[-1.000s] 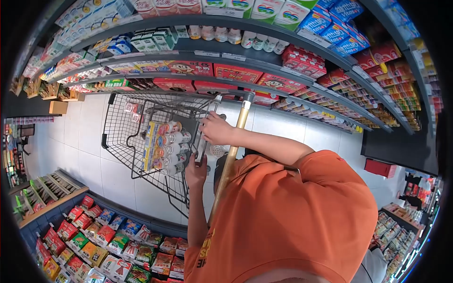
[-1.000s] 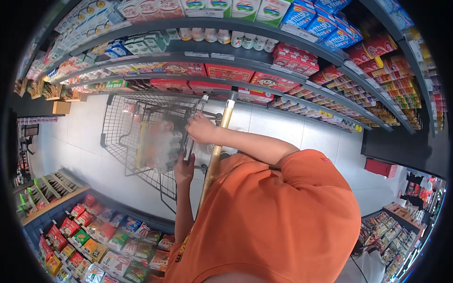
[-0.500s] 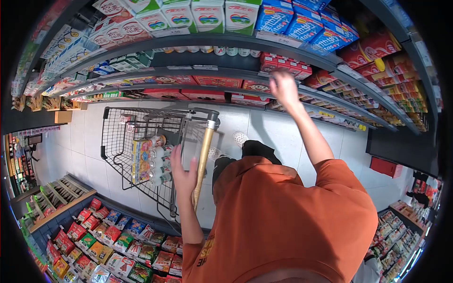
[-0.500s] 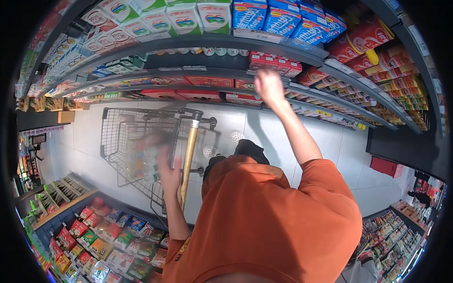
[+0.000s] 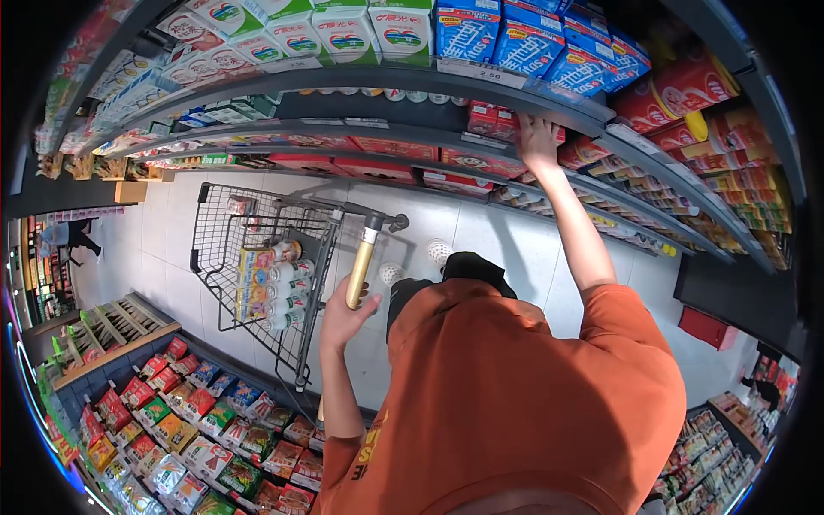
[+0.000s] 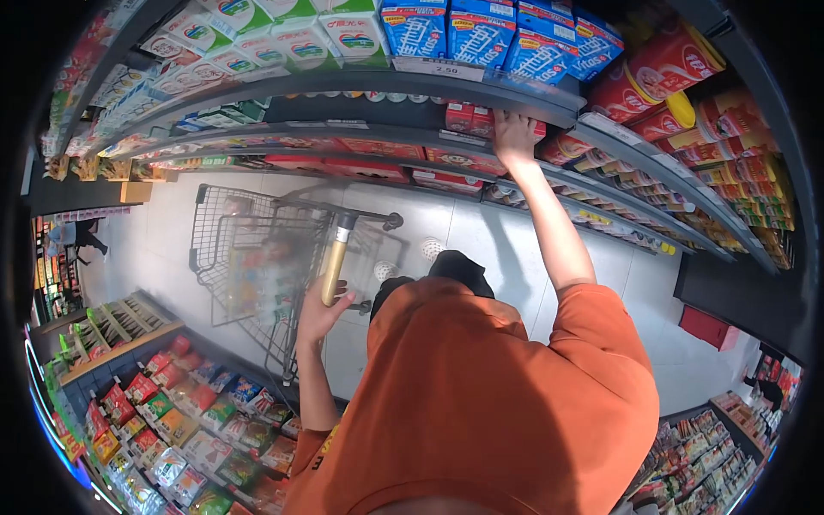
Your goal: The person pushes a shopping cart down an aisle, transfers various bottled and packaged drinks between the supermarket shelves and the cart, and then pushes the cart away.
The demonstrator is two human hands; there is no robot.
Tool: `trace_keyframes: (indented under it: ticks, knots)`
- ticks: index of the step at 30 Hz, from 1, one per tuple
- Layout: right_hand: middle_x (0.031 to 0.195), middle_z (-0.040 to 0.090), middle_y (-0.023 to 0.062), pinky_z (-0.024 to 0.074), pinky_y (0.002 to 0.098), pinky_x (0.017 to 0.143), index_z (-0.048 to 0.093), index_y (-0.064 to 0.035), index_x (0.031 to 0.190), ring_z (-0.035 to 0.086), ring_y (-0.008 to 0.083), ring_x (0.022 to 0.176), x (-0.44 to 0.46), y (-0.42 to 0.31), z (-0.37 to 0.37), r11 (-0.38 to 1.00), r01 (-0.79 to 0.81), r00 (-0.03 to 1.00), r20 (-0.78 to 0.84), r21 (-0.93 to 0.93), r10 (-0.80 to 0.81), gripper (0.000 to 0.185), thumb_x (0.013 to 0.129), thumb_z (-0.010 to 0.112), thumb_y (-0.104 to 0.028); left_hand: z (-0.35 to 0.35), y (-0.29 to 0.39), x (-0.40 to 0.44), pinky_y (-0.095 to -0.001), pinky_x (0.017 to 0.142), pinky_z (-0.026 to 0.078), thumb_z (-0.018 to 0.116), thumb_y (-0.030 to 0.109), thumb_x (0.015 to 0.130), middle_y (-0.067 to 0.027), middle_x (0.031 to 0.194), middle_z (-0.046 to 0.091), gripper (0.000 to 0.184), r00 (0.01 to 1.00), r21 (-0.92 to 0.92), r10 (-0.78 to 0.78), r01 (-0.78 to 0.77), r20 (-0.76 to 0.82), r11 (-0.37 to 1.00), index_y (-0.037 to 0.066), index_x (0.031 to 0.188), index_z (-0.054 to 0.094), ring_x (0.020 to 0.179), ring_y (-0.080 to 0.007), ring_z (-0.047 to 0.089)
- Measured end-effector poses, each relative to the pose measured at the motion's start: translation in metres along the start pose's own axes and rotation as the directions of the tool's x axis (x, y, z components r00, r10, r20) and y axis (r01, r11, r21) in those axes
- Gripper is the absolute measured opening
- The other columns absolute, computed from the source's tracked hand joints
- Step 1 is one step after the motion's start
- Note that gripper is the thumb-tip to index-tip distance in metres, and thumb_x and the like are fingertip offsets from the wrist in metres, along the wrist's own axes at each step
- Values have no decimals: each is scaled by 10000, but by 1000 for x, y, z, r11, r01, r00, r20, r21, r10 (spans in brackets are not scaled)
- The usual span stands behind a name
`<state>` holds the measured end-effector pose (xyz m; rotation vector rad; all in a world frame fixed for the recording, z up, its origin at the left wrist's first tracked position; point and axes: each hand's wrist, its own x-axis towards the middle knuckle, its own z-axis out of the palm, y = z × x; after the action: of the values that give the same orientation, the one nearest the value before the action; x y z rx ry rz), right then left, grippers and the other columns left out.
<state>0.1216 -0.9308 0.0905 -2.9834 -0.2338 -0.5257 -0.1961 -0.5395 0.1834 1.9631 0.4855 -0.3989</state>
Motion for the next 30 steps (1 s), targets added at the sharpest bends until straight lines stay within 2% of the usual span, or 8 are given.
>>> trace_keyframes:
  ticks: [9,13,17,20,21,24,27,30]
  knots:
    - [1284,574,158,383,567,1066,641,-67,1230,507,418,1224,-12,0,-19,973,77,997,-17,220,-75,433,803,706,-59,33,-9,-12,-348,807,528,748,257,883,-117,979,694,523,993,54,114,-114,10,992,70,1335,561,877,-209,671]
    - [1235,602,140,459,440,1016,626,-57,1262,539,359,1193,-38,-27,-75,905,205,973,-174,373,-149,480,788,683,-2,44,0,-16,-432,849,538,697,315,917,-221,1041,715,560,999,116,15,-19,39,993,94,1396,511,1001,-398,696]
    - [1265,625,127,464,472,1014,643,-44,1206,582,355,1177,-45,-69,-126,793,483,850,-416,371,-323,458,753,690,6,46,21,-22,-461,939,509,684,318,929,-265,1169,670,586,995,109,58,-68,87,992,71,1421,484,1129,-442,631]
    - [1255,631,122,467,471,1009,649,-41,1198,587,344,1179,-48,-101,-147,693,592,799,-415,413,-435,445,757,695,-3,60,-13,-15,-390,1007,471,723,261,904,-233,1283,605,684,935,245,348,-324,-63,914,-3,1458,420,1188,-343,600]
    - [1225,638,120,470,456,993,647,-33,1195,587,340,1165,-46,-113,-156,645,619,784,-407,449,-469,437,761,697,-12,56,8,-24,-413,1113,388,755,234,867,-254,1478,438,816,942,166,312,-290,-127,943,-22,1514,329,1387,-368,433]
    - [1165,646,118,457,435,985,645,-33,1176,584,337,1132,-35,-152,-197,447,646,713,-281,620,-642,403,776,689,-15,16,55,-29,-465,1106,399,800,224,836,-284,1492,398,880,619,446,713,-564,-328,695,-5,1521,297,1375,-407,432]
    - [1117,646,130,416,443,1012,623,-22,1180,572,330,1116,-29,-204,-216,261,612,521,-133,746,-843,361,835,691,-102,-20,75,-11,-441,1051,464,835,200,808,-259,1425,495,820,634,277,675,-618,-379,736,-14,1465,394,1291,-324,543]
    - [1187,651,164,462,439,997,591,-1,1262,608,332,1128,-19,-243,-200,184,457,431,-35,870,-902,487,859,744,-228,-40,54,-6,-375,954,536,849,167,801,-189,1294,619,689,837,-311,424,-529,-345,790,-30,1364,504,1138,-230,646]
